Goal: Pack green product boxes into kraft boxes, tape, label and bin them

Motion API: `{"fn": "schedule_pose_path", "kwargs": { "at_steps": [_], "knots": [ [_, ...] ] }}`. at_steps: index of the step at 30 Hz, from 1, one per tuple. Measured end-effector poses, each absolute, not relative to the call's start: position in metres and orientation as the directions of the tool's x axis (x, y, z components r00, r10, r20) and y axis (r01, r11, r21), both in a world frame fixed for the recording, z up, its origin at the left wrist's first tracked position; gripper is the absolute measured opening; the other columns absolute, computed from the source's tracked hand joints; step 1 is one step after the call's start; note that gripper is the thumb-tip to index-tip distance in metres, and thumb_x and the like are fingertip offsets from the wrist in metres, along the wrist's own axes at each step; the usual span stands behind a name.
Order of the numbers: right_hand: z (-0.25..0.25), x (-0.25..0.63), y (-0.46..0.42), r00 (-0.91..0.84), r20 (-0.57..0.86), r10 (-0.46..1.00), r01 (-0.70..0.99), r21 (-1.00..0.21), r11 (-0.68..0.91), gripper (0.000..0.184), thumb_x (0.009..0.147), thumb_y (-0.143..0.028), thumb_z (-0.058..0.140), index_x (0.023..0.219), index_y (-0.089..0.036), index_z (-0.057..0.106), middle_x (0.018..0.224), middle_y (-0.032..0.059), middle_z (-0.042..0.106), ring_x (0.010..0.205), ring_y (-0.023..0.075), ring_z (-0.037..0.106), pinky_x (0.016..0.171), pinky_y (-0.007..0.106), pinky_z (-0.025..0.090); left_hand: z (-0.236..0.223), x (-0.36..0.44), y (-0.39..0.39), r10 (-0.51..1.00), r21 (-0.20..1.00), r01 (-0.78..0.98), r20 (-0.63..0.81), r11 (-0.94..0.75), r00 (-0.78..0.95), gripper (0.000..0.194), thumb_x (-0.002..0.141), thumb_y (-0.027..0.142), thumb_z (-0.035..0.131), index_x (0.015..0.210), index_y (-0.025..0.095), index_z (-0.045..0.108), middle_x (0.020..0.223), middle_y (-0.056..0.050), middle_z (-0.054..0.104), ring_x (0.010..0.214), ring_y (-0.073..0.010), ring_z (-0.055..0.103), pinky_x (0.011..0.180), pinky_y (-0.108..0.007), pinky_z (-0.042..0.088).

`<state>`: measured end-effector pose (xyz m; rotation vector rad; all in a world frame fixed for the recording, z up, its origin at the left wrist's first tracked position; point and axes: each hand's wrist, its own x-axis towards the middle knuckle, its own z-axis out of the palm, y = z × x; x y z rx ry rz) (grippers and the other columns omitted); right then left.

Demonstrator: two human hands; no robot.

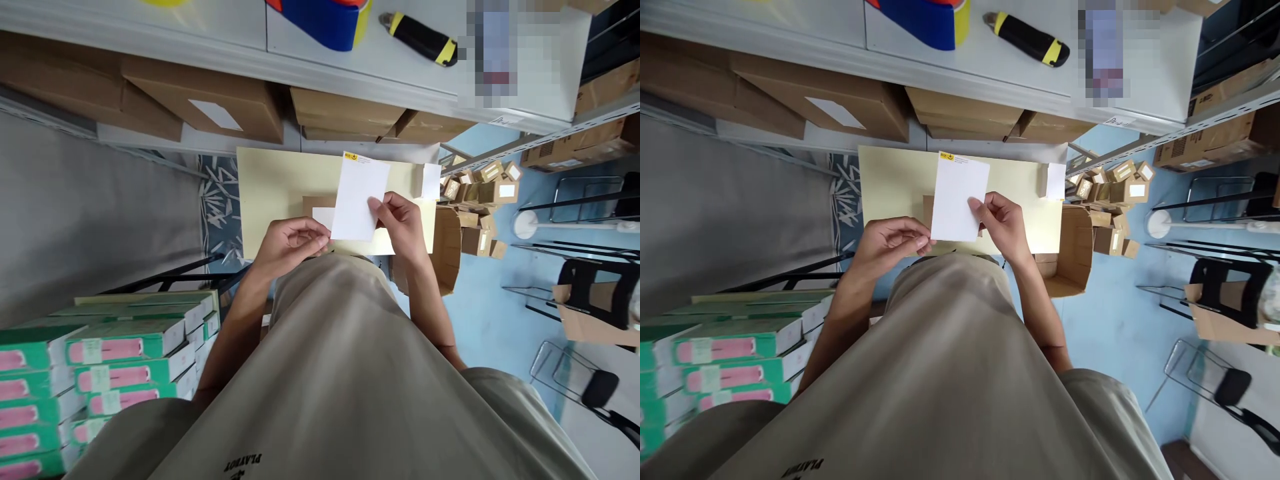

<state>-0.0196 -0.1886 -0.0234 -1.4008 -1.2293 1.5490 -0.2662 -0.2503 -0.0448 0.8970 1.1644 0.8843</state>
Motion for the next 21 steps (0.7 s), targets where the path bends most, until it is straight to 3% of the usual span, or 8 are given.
{"fn": "schedule_pose_path", "kwargs": {
  "at_steps": [21],
  "knots": [
    [-0.025, -0.107, -0.199, -0.094, -0.343, 0.934, 0.108, -0.937, -0.333, 0.058, 0.090, -0.077, 0.086, 0.082, -0.025, 0.061, 0.079, -0.0026, 0.060, 0.074, 0.0138, 0.060, 0.063, 0.027, 0.059, -0.046, -0.345, -0.246, 0.935, 0.950, -0.093, -0.270, 0.297, 0.231, 0.042, 0.087, 0.058, 0.091, 0.086, 0.018, 0.079, 0.084, -0.009, 0.083, 0.071, -0.0202, 0.078, 0.059, -0.029, 0.065]
  ]
}}
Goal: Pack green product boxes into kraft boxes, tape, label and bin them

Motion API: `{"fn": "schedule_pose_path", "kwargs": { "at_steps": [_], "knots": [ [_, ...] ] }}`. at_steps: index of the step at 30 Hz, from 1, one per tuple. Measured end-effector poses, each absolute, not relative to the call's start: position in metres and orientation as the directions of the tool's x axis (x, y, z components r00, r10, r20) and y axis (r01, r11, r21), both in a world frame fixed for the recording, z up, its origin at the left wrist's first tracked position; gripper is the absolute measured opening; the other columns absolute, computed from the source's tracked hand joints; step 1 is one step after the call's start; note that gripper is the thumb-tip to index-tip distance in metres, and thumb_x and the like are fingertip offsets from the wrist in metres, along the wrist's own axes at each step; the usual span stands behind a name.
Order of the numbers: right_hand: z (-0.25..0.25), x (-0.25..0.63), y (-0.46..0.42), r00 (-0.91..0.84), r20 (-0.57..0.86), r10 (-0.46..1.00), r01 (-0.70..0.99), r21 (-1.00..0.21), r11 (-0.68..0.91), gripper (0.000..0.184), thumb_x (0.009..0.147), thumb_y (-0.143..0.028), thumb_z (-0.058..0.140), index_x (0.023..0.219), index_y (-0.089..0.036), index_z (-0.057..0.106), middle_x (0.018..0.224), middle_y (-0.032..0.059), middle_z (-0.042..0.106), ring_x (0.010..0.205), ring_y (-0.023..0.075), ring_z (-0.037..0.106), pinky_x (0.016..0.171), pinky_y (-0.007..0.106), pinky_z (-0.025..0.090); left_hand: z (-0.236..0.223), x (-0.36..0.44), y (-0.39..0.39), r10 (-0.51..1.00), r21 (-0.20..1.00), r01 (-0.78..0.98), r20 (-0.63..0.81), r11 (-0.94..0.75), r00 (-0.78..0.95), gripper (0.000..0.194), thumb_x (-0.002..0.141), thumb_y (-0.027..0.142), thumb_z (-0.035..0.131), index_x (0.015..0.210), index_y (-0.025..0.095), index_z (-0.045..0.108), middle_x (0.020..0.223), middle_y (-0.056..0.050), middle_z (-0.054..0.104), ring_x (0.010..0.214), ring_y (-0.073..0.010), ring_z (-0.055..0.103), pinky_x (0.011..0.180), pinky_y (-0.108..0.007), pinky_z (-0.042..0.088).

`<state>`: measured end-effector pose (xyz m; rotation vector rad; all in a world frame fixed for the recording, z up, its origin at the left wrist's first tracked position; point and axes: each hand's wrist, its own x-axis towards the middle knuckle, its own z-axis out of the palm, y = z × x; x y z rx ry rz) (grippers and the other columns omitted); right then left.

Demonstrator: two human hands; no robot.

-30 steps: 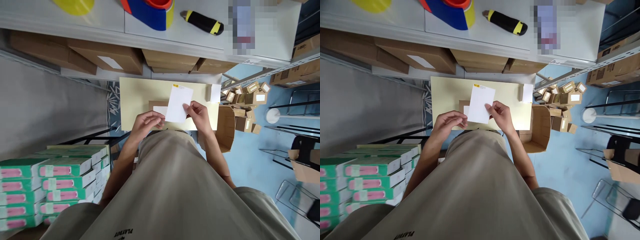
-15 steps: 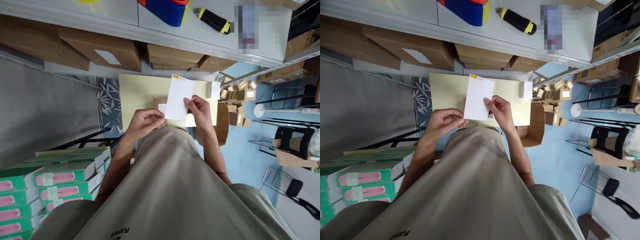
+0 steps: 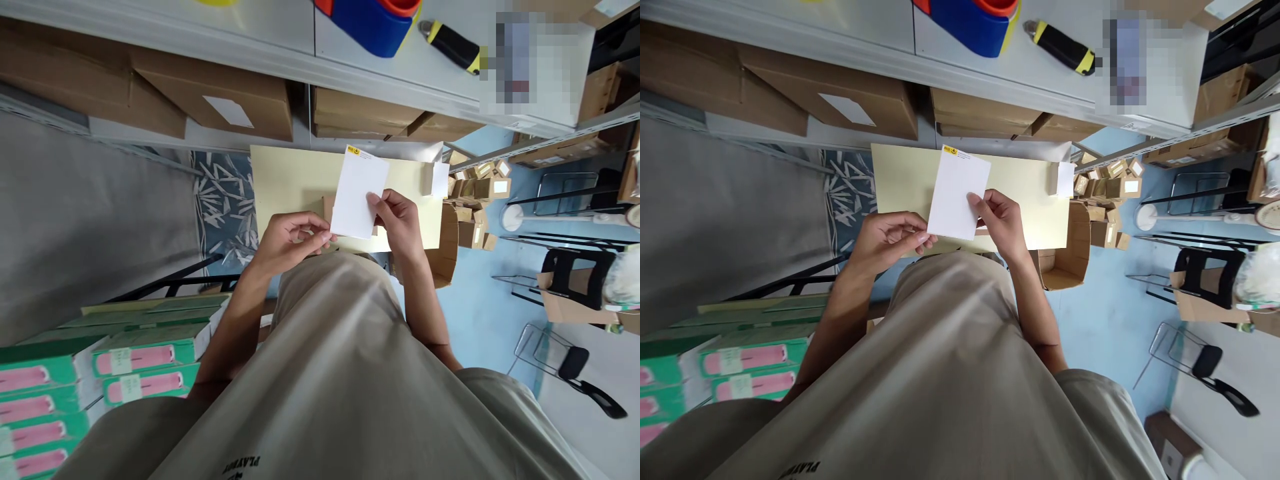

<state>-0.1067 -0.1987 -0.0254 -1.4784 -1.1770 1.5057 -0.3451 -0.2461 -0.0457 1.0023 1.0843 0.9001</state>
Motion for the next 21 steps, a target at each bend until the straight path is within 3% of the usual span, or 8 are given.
{"fn": "schedule_pose_path", "kwargs": {
  "at_steps": [9, 14, 18, 21],
  "knots": [
    [-0.023, -0.140, -0.191, -0.115, -0.353, 0.929, 0.151, -0.930, -0.335, 0.063, 0.088, -0.083, 0.085, 0.081, -0.025, 0.060, 0.079, -0.0027, 0.060, 0.077, 0.0139, 0.060, 0.065, 0.027, 0.059, -0.052, -0.376, -0.248, 0.931, 0.941, -0.104, -0.294, 0.321, 0.218, 0.038, 0.087, 0.055, 0.090, 0.088, 0.019, 0.078, 0.088, -0.009, 0.085, 0.073, -0.0203, 0.078, 0.060, -0.029, 0.066],
    [-0.043, -0.150, -0.186, -0.133, -0.358, 0.924, 0.257, -0.913, -0.317, 0.059, 0.095, -0.084, 0.076, 0.089, -0.026, 0.067, 0.085, -0.0005, 0.065, 0.082, 0.0162, 0.066, 0.068, 0.029, 0.061, -0.060, -0.382, -0.246, 0.941, 0.945, -0.115, -0.282, 0.306, 0.186, 0.038, 0.088, 0.056, 0.089, 0.088, 0.020, 0.077, 0.087, -0.009, 0.083, 0.073, -0.0211, 0.078, 0.060, -0.031, 0.065],
    [-0.053, -0.160, -0.191, -0.119, -0.229, 0.966, 0.449, -0.880, -0.153, 0.049, 0.096, -0.073, 0.082, 0.109, -0.026, 0.077, 0.107, 0.0054, 0.074, 0.099, 0.0214, 0.072, 0.084, 0.037, 0.064, -0.068, -0.385, -0.244, 0.958, 0.957, -0.102, -0.260, 0.272, 0.119, 0.036, 0.089, 0.054, 0.087, 0.088, 0.020, 0.076, 0.085, -0.006, 0.080, 0.075, -0.0203, 0.078, 0.059, -0.028, 0.063],
    [-0.044, -0.169, -0.202, -0.286, -0.141, 0.948, 0.425, -0.905, -0.007, 0.037, 0.100, -0.064, 0.082, 0.113, -0.029, 0.081, 0.113, 0.0061, 0.076, 0.105, 0.0224, 0.072, 0.093, 0.040, 0.063, -0.073, -0.389, -0.242, 0.965, 0.969, -0.054, -0.233, 0.241, 0.123, 0.027, 0.092, 0.048, 0.083, 0.092, 0.021, 0.079, 0.088, -0.005, 0.079, 0.077, -0.0190, 0.077, 0.062, -0.027, 0.062]
  ]
}}
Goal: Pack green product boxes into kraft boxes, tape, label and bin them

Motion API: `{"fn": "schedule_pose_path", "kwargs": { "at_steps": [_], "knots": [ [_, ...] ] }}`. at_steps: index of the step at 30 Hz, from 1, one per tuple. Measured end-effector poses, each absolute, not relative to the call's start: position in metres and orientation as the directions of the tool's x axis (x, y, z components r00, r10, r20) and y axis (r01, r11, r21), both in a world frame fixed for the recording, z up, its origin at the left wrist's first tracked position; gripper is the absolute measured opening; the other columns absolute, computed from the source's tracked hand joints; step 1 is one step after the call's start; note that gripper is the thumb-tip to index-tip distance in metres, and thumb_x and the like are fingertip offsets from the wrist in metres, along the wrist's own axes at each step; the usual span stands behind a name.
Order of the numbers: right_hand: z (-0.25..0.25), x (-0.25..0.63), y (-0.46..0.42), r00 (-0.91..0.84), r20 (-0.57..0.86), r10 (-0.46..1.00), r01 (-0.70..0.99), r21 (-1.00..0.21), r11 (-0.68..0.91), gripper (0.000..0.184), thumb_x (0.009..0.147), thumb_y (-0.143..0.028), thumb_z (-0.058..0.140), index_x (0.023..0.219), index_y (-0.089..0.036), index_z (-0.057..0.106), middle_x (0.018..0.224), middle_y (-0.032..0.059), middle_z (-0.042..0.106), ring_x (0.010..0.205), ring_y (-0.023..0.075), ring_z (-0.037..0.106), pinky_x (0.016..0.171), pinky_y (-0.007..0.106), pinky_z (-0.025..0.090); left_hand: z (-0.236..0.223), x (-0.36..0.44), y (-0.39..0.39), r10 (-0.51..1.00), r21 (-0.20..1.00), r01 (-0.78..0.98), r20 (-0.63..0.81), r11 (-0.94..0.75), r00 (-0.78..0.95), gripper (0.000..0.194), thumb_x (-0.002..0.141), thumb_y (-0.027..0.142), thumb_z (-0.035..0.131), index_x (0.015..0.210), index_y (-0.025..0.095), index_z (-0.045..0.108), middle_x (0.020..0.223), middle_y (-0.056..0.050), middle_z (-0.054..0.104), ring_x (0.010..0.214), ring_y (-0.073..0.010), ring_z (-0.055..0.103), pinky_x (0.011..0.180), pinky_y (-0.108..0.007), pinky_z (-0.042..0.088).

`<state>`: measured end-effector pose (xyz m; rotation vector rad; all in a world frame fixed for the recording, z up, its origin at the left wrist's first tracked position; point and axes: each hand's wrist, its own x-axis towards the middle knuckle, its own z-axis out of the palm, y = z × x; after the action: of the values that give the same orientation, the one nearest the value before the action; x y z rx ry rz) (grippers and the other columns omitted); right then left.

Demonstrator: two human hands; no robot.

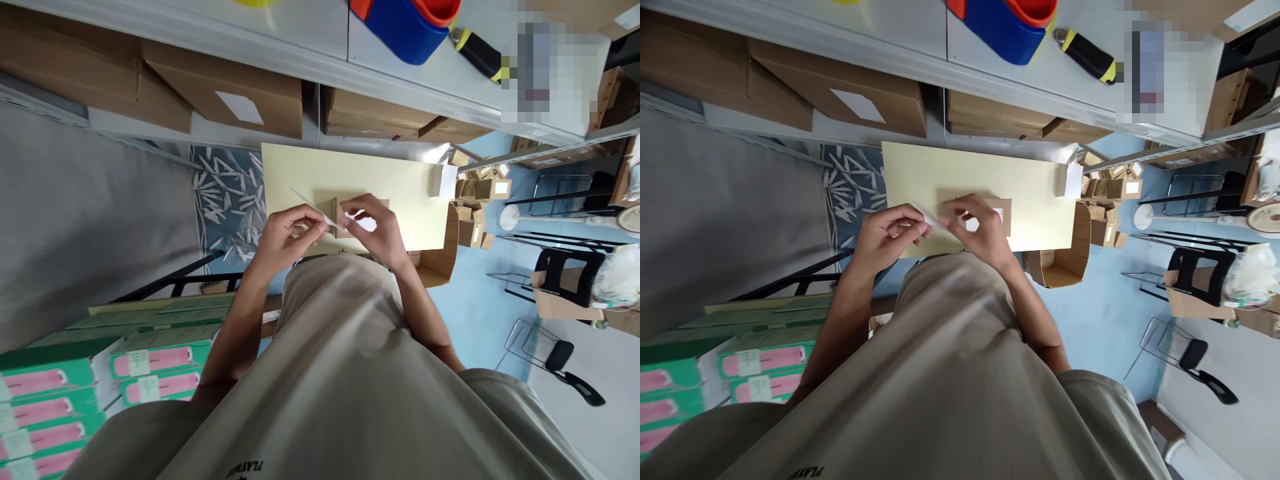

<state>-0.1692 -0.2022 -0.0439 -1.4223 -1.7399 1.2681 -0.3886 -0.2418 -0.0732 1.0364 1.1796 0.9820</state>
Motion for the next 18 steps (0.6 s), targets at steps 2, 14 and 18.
{"fn": "schedule_pose_path", "kwargs": {
  "at_steps": [2, 14, 18],
  "knots": [
    [-0.038, -0.175, -0.209, -0.376, -0.130, 0.918, 0.385, -0.922, 0.027, 0.029, 0.103, -0.058, 0.081, 0.106, -0.029, 0.083, 0.107, 0.0050, 0.077, 0.099, 0.0218, 0.071, 0.090, 0.040, 0.062, -0.075, -0.392, -0.241, 0.967, 0.977, -0.003, -0.210, 0.212, 0.145, 0.023, 0.094, 0.044, 0.079, 0.094, 0.021, 0.081, 0.092, -0.006, 0.080, 0.080, -0.0185, 0.076, 0.065, -0.026, 0.061],
    [-0.056, -0.185, -0.209, -0.364, -0.227, 0.903, 0.464, -0.885, -0.035, 0.017, 0.101, -0.042, 0.078, 0.096, -0.026, 0.074, 0.102, 0.0041, 0.075, 0.093, 0.0199, 0.069, 0.084, 0.036, 0.058, -0.093, -0.398, -0.234, 0.960, 0.978, 0.172, -0.159, 0.120, 0.229, 0.016, 0.094, 0.035, 0.072, 0.095, 0.022, 0.080, 0.097, -0.007, 0.080, 0.085, -0.0186, 0.074, 0.070, -0.026, 0.059],
    [-0.066, -0.175, -0.205, -0.266, -0.198, 0.943, 0.485, -0.873, -0.046, 0.013, 0.098, -0.034, 0.070, 0.089, -0.025, 0.071, 0.095, 0.0031, 0.074, 0.087, 0.0188, 0.068, 0.080, 0.035, 0.057, -0.104, -0.399, -0.233, 0.962, 0.962, 0.250, -0.167, 0.110, 0.218, 0.014, 0.090, 0.034, 0.072, 0.090, 0.022, 0.078, 0.095, -0.006, 0.080, 0.081, -0.0178, 0.072, 0.069, -0.026, 0.058]
  ]
}}
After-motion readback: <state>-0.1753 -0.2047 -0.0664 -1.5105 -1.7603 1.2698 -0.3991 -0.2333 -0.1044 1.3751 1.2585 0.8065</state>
